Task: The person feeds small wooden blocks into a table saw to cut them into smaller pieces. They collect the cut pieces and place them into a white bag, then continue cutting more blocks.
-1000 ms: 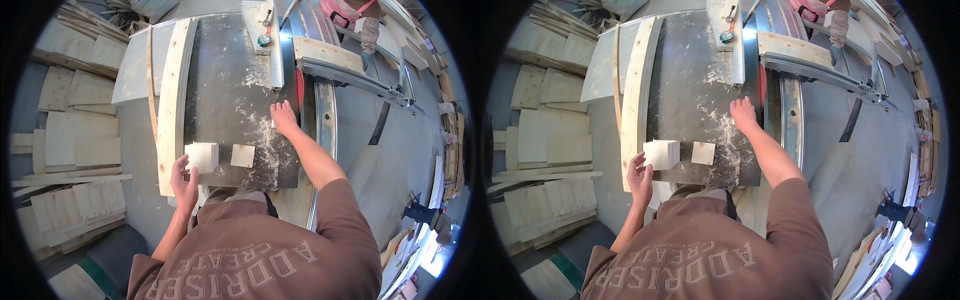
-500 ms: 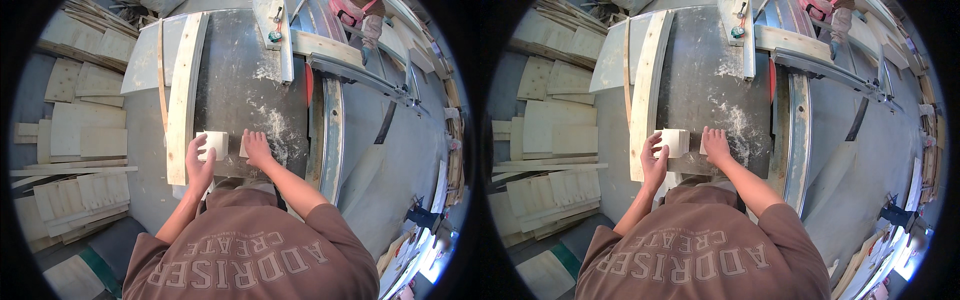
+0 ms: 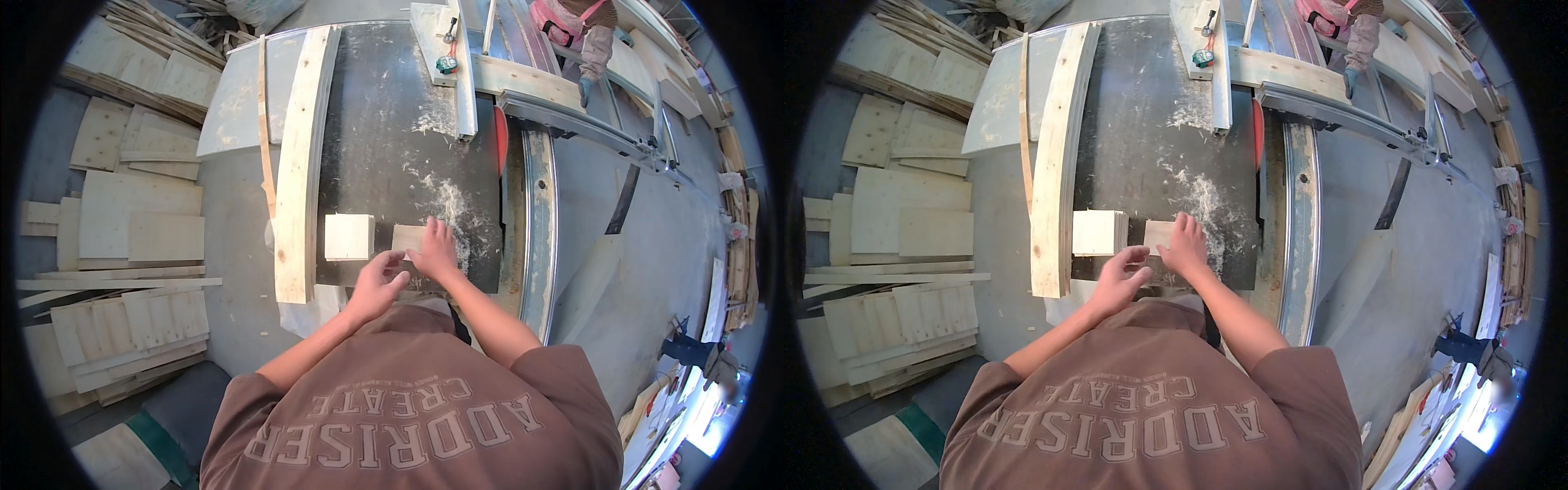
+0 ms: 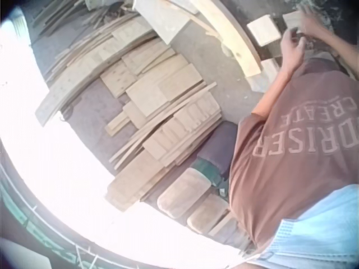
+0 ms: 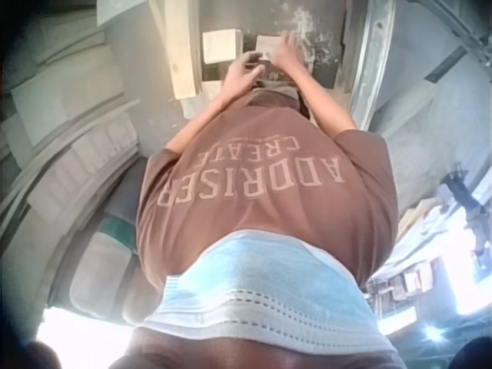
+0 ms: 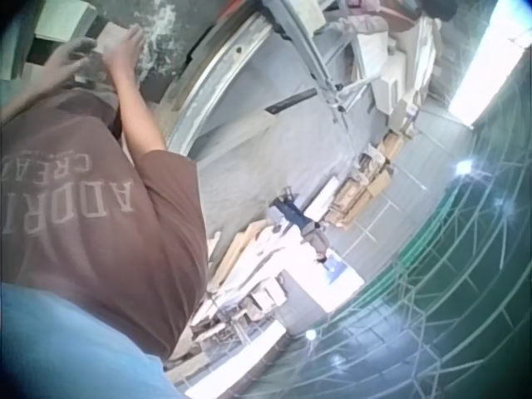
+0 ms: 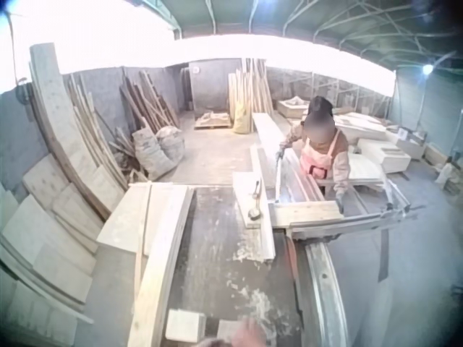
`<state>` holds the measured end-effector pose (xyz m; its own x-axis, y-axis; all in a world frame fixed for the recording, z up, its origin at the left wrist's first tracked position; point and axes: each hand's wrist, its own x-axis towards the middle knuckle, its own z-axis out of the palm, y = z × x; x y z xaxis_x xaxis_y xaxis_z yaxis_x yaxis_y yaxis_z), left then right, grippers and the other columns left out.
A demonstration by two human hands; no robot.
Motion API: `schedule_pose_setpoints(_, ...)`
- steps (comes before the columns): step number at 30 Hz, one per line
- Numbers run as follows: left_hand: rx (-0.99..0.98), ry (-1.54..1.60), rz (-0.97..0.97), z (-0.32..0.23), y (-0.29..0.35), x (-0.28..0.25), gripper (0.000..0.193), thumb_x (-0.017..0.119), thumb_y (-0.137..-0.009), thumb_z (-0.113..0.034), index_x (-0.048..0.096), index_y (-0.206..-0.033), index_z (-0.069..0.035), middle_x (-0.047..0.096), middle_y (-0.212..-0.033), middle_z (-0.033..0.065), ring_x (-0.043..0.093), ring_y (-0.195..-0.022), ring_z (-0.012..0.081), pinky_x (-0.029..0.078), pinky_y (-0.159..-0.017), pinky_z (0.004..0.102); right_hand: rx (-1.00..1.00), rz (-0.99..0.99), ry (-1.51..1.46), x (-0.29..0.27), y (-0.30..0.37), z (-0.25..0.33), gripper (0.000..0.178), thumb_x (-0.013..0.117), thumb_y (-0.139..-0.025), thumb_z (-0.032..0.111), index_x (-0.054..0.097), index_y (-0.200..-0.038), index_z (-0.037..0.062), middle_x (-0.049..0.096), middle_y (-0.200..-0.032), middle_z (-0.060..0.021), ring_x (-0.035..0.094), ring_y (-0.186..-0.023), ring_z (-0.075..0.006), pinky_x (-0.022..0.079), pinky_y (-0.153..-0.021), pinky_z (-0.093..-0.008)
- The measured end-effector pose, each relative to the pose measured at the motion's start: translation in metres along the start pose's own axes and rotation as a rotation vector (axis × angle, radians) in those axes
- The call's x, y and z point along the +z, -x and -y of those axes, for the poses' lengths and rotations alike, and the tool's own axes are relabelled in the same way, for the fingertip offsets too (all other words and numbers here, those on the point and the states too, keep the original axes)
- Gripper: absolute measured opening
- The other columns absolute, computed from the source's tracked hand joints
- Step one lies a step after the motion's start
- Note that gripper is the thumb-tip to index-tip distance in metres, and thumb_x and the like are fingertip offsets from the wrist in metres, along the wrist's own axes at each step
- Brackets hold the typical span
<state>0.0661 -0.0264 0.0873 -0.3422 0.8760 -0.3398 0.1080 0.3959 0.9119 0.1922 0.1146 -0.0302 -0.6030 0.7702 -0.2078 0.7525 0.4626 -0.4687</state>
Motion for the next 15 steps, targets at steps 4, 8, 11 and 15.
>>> schedule_pose_setpoints(4,-0.249,-0.115,-0.162,0.059,-0.049,0.042,0.069,0.074,-0.093,-0.029,0.055,-0.147,0.009,0.068,-0.138,0.0225,0.063,-0.131,0.0338,0.046,-0.117,0.0399,0.327,0.151,-0.231,0.006,0.002,-0.003,0.085,0.087,-0.083,0.037,0.049,-0.143,-0.0114,0.058,-0.142,-0.0328,0.055,-0.136,-0.0491,0.048,-0.113,-0.053)
schedule_pose_setpoints(8,-0.358,-0.089,-0.221,0.1,-0.091,0.058,0.056,0.069,-0.088,-0.022,0.063,-0.133,0.012,0.073,-0.125,0.025,0.071,-0.115,0.0347,0.053,-0.1,0.0424,0.365,0.121,-0.431,0.027,0.001,-0.007,0.042,0.077,-0.087,0.022,0.071,-0.111,-0.0119,0.074,-0.113,-0.0347,0.07,-0.113,-0.0492,0.057,-0.097,-0.0534)
schedule_pose_setpoints(11,-0.356,0.029,-0.136,0.08,-0.089,0.06,0.039,0.065,-0.084,-0.009,0.071,-0.118,0.01,0.078,-0.109,0.0238,0.075,-0.105,0.0331,0.057,-0.091,0.0438,0.286,0.159,-0.57,0.074,-0.003,-0.033,0.036,0.073,-0.087,0.017,0.072,-0.113,-0.0084,0.074,-0.114,-0.0334,0.07,-0.114,-0.0485,0.056,-0.097,-0.0535)
schedule_pose_setpoints(15,-0.402,-0.011,-0.059,0.104,-0.088,0.053,0.045,0.066,-0.086,-0.015,0.065,-0.127,0.006,0.075,-0.119,0.0221,0.072,-0.112,0.032,0.054,-0.096,0.0427,0.335,0.163,-0.688,0.062,0.009,-0.027,0.044,0.07,-0.085,0.012,0.068,-0.125,-0.0078,0.073,-0.119,-0.033,0.069,-0.116,-0.0491,0.055,-0.1,-0.053)
